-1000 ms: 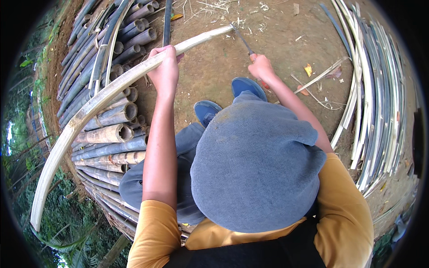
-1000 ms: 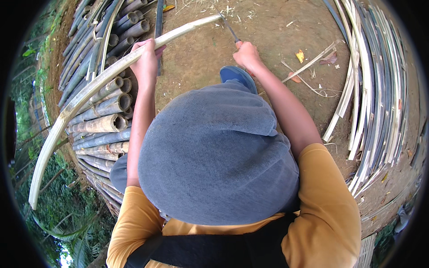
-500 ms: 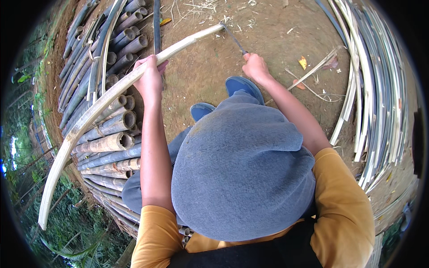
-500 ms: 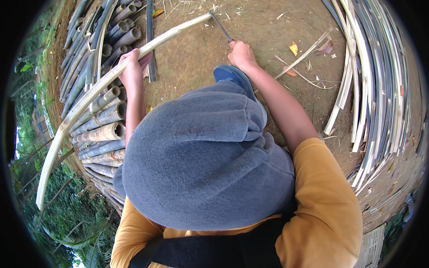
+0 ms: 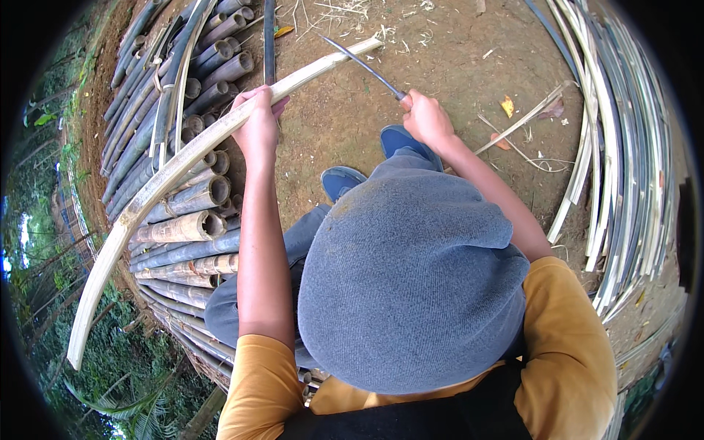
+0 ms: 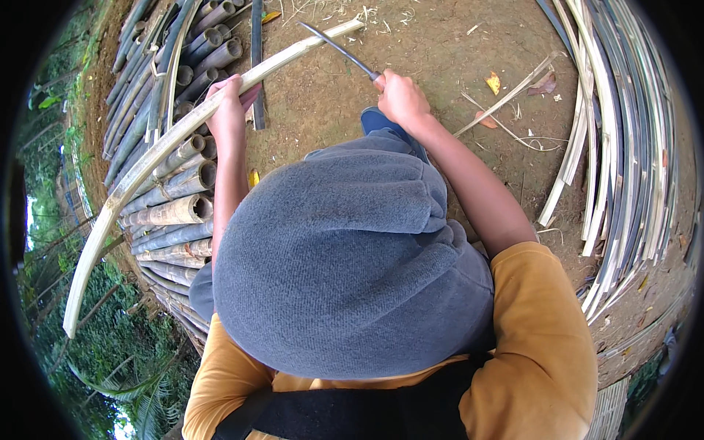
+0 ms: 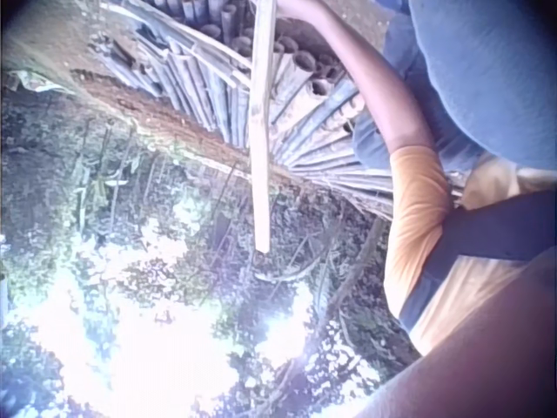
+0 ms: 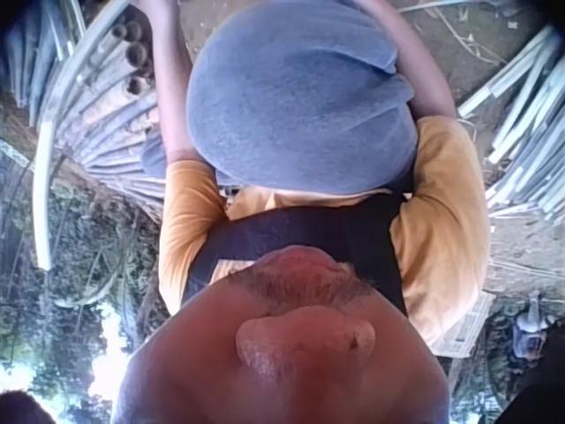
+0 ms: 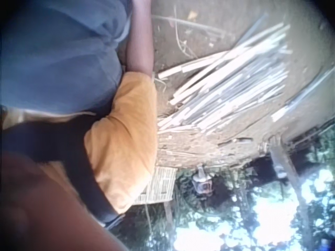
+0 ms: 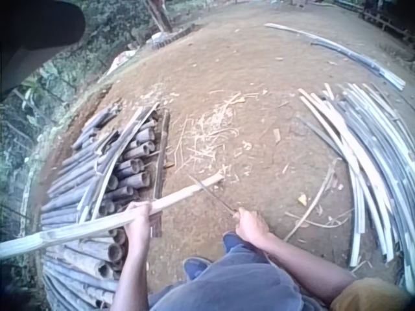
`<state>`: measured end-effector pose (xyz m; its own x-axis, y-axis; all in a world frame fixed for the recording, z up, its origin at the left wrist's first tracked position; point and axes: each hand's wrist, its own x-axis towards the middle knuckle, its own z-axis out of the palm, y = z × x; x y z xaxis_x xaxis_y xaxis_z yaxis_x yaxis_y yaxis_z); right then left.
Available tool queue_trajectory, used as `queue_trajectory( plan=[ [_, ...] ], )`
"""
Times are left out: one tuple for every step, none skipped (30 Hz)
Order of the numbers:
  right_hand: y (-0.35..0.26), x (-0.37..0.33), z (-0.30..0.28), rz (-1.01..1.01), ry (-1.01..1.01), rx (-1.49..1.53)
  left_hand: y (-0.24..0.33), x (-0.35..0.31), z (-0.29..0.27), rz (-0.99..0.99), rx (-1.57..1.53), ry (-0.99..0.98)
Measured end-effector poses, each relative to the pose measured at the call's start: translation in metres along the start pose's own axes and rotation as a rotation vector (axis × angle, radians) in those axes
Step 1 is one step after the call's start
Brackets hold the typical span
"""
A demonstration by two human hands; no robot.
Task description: The person processes long bamboo strips by hand using a small knife. The person holds the bamboo strip and runs the knife along the edges and surface to shave off thin layers and smooth the material.
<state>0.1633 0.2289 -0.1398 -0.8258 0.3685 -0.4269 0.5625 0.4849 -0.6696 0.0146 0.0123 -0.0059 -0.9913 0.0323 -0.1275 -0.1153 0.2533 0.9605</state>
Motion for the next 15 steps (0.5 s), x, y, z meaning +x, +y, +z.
queue_trajectory(
  plan=[
    [0.010,0.013,0.002,0.035,0.031,0.001,0.002,0.000,0.003,0.015,0.002,-0.012],
    [0.018,0.028,0.002,0.071,0.061,0.002,0.004,-0.001,0.005,0.007,0.012,-0.024],
    [0.020,0.036,0.000,0.107,0.089,0.002,0.007,-0.003,0.006,-0.004,0.023,-0.034],
    [0.023,0.039,-0.001,0.125,0.081,0.011,0.009,-0.003,0.008,-0.014,0.032,-0.045],
    [0.027,0.043,-0.004,0.144,0.075,0.020,0.009,-0.003,0.011,0.001,0.020,-0.053],
    [0.024,0.046,-0.007,0.154,0.063,0.031,0.007,-0.002,0.009,0.018,0.010,-0.050],
    [0.010,0.037,-0.011,0.111,0.025,0.029,0.004,-0.003,0.005,0.026,0.003,-0.041],
    [-0.004,0.023,-0.011,0.069,-0.014,0.027,0.001,-0.003,0.001,0.027,0.002,-0.035],
    [-0.016,0.009,-0.013,0.031,-0.047,0.024,0.001,-0.002,0.001,0.029,-0.002,-0.035],
    [-0.022,0.001,-0.011,0.006,-0.051,0.025,0.003,-0.001,0.002,0.034,-0.004,-0.037],
    [-0.028,-0.007,-0.009,-0.021,-0.056,0.026,0.005,-0.002,0.001,0.024,0.017,-0.038],
    [-0.031,-0.010,-0.008,-0.046,-0.058,0.029,0.008,-0.002,0.001,0.009,0.027,-0.040],
    [-0.021,-0.004,-0.001,-0.058,-0.033,0.054,0.010,-0.003,0.003,-0.006,0.035,-0.048],
    [-0.012,0.005,0.003,-0.031,-0.007,0.053,0.012,-0.003,0.004,-0.020,0.042,-0.054],
    [-0.001,0.019,0.007,-0.008,0.018,0.052,0.011,-0.003,0.004,-0.011,0.040,-0.059]
  ],
)
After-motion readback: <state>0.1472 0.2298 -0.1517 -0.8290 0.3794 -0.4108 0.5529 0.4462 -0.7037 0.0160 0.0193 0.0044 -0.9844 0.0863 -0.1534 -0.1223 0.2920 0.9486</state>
